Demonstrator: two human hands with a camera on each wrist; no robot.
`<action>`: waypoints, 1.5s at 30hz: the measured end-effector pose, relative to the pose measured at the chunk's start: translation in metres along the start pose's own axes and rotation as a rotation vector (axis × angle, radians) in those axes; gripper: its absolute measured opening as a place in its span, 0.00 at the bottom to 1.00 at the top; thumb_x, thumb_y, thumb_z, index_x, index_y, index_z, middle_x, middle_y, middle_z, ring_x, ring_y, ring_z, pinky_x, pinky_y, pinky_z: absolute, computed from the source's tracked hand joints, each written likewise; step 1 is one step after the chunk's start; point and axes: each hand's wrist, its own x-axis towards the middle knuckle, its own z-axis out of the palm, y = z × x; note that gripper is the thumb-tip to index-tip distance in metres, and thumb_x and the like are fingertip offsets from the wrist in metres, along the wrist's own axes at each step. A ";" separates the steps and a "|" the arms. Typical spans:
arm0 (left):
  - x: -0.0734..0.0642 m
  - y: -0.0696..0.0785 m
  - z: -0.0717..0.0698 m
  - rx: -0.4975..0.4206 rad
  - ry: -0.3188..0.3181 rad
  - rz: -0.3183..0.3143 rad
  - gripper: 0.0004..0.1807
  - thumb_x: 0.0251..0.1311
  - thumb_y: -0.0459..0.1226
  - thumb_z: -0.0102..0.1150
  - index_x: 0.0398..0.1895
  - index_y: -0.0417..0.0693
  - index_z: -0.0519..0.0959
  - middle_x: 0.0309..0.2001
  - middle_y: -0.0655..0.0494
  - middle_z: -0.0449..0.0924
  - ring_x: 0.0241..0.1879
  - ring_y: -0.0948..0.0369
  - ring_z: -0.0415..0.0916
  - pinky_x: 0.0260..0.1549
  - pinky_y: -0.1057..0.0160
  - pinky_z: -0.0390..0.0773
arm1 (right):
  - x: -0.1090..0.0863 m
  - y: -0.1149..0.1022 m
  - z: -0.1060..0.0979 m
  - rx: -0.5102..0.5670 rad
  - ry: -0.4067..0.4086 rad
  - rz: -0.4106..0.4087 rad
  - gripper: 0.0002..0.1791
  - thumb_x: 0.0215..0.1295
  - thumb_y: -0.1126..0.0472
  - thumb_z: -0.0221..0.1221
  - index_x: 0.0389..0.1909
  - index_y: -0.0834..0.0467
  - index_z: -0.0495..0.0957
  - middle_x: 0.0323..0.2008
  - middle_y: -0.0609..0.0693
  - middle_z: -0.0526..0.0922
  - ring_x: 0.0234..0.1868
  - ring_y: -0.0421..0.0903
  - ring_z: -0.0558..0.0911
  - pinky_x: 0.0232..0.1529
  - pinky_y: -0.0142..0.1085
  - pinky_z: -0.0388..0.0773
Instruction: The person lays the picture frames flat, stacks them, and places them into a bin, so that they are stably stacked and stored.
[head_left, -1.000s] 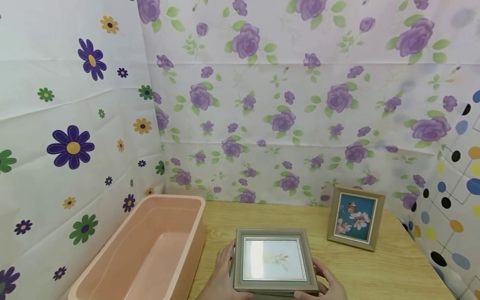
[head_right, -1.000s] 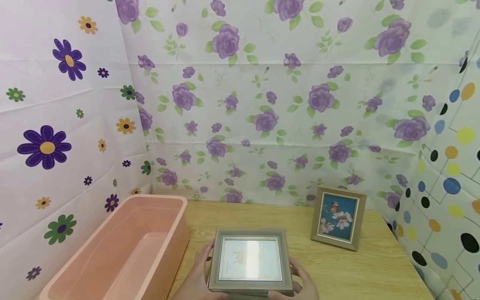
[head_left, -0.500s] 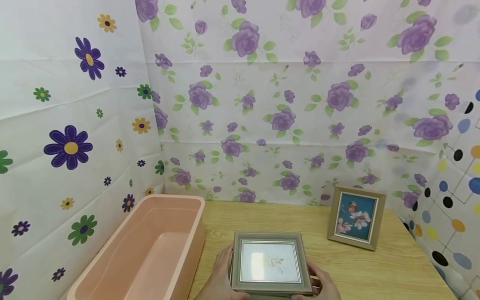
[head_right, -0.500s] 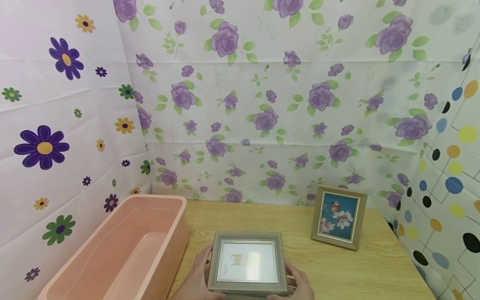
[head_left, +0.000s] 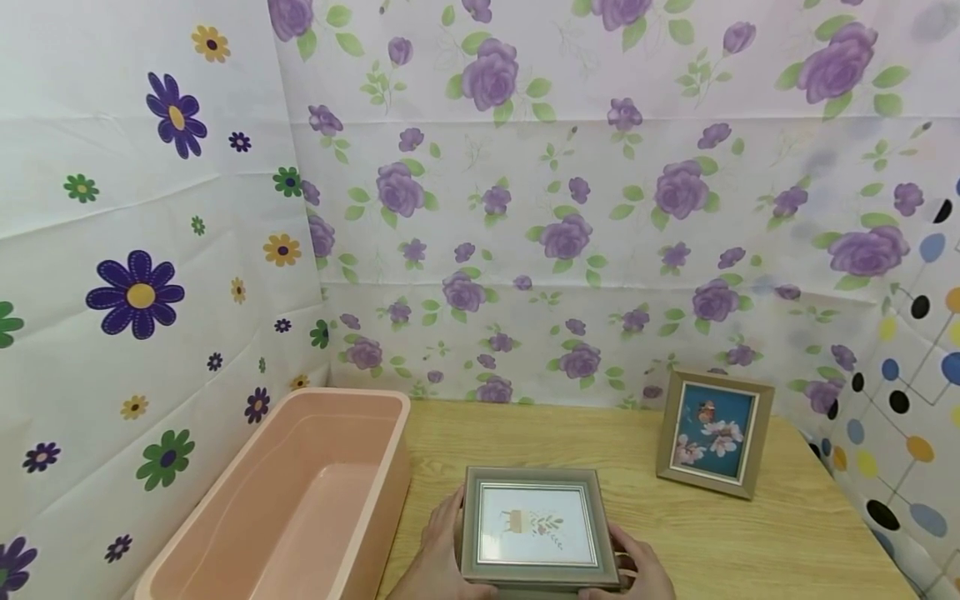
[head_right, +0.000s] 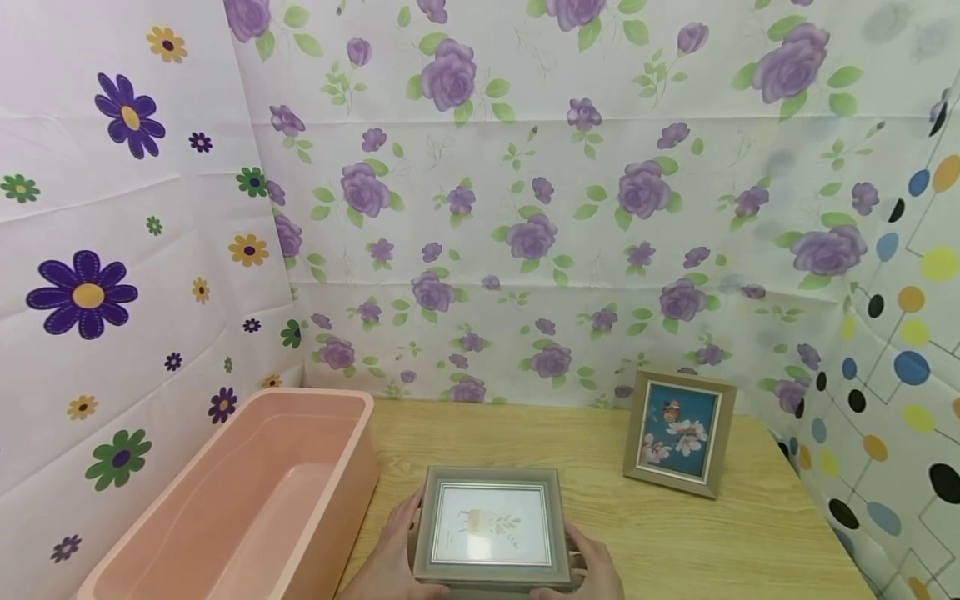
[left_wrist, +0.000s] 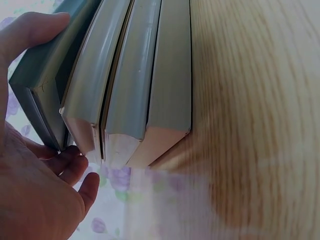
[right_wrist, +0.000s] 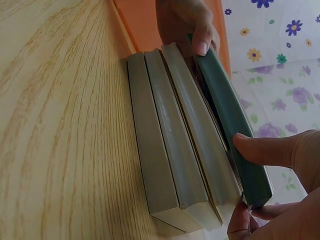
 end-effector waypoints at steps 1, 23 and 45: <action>-0.002 0.006 -0.002 -0.003 0.005 0.003 0.80 0.40 0.62 0.88 0.91 0.55 0.43 0.85 0.29 0.51 0.81 0.24 0.50 0.63 0.09 0.57 | 0.000 -0.001 0.000 -0.002 0.005 0.002 0.59 0.49 0.59 0.86 0.79 0.72 0.66 0.63 0.65 0.75 0.53 0.51 0.81 0.47 0.36 0.82; 0.006 -0.017 -0.001 -0.061 -0.040 -0.066 0.81 0.42 0.63 0.87 0.92 0.56 0.41 0.86 0.32 0.44 0.81 0.25 0.52 0.60 0.20 0.74 | -0.001 -0.002 0.001 -0.025 -0.016 -0.030 0.58 0.51 0.57 0.85 0.79 0.71 0.66 0.62 0.65 0.75 0.53 0.51 0.80 0.46 0.36 0.84; -0.031 0.033 -0.012 -0.428 -0.017 -0.170 0.64 0.61 0.52 0.78 0.89 0.38 0.48 0.79 0.30 0.60 0.68 0.46 0.73 0.50 0.56 0.86 | -0.006 0.005 -0.031 0.031 0.095 0.065 0.57 0.59 0.49 0.81 0.84 0.62 0.61 0.68 0.65 0.76 0.61 0.54 0.82 0.52 0.41 0.86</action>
